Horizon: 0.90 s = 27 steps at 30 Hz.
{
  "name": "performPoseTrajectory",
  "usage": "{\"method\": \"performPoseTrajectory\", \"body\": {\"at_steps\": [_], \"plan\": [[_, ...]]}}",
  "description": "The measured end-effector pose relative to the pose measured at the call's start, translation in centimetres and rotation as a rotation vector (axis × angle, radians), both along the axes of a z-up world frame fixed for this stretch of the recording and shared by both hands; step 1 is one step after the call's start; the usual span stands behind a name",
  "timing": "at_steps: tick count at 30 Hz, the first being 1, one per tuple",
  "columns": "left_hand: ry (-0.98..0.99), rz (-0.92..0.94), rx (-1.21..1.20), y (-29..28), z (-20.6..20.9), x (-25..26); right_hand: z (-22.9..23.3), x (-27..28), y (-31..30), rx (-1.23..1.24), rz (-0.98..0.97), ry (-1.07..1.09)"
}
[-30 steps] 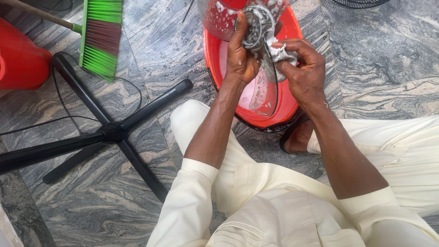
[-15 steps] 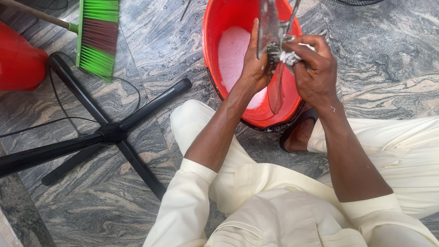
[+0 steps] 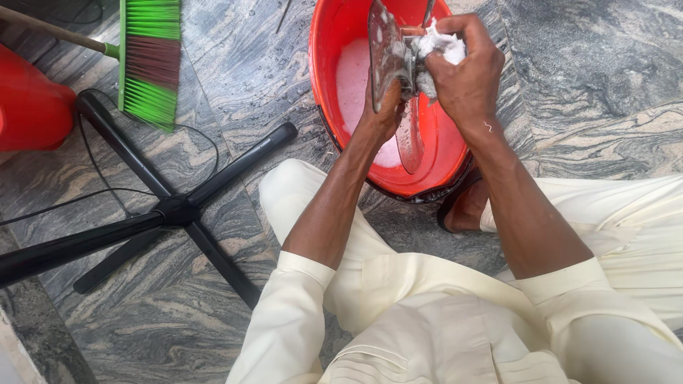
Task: The person scrubs a transparent plastic fan blade with a soapy cloth over a red bucket. The person repeatedly rubs the blade's surface and edges with the cloth, occasionally dipping the cloth into the bucket.
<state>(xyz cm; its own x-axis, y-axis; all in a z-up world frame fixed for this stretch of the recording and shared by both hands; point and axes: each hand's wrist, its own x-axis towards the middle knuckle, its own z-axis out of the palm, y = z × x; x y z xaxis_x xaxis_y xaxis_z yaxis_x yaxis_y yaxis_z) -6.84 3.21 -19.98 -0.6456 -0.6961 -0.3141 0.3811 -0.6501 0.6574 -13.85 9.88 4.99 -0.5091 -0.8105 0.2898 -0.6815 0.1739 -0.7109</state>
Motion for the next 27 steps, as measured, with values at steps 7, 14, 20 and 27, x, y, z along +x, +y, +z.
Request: {"method": "performPoseTrajectory", "body": {"at_steps": [7,14,20,27], "plan": [[-0.205,0.035,-0.179,-2.8,9.3,2.2,-3.6,-1.6,0.9,-0.069,0.058,-0.045],[-0.08,0.114,-0.056,-3.2,17.6,6.1,-20.0,-5.5,-4.1,0.57,-0.042,-0.008],[-0.023,0.162,0.03,-3.8,15.6,7.7,-30.7,-0.8,-5.0,0.741,0.312,0.274],[0.041,0.217,0.079,-4.7,14.0,7.9,-18.9,-2.9,-2.6,0.653,-0.05,-0.714]]}}
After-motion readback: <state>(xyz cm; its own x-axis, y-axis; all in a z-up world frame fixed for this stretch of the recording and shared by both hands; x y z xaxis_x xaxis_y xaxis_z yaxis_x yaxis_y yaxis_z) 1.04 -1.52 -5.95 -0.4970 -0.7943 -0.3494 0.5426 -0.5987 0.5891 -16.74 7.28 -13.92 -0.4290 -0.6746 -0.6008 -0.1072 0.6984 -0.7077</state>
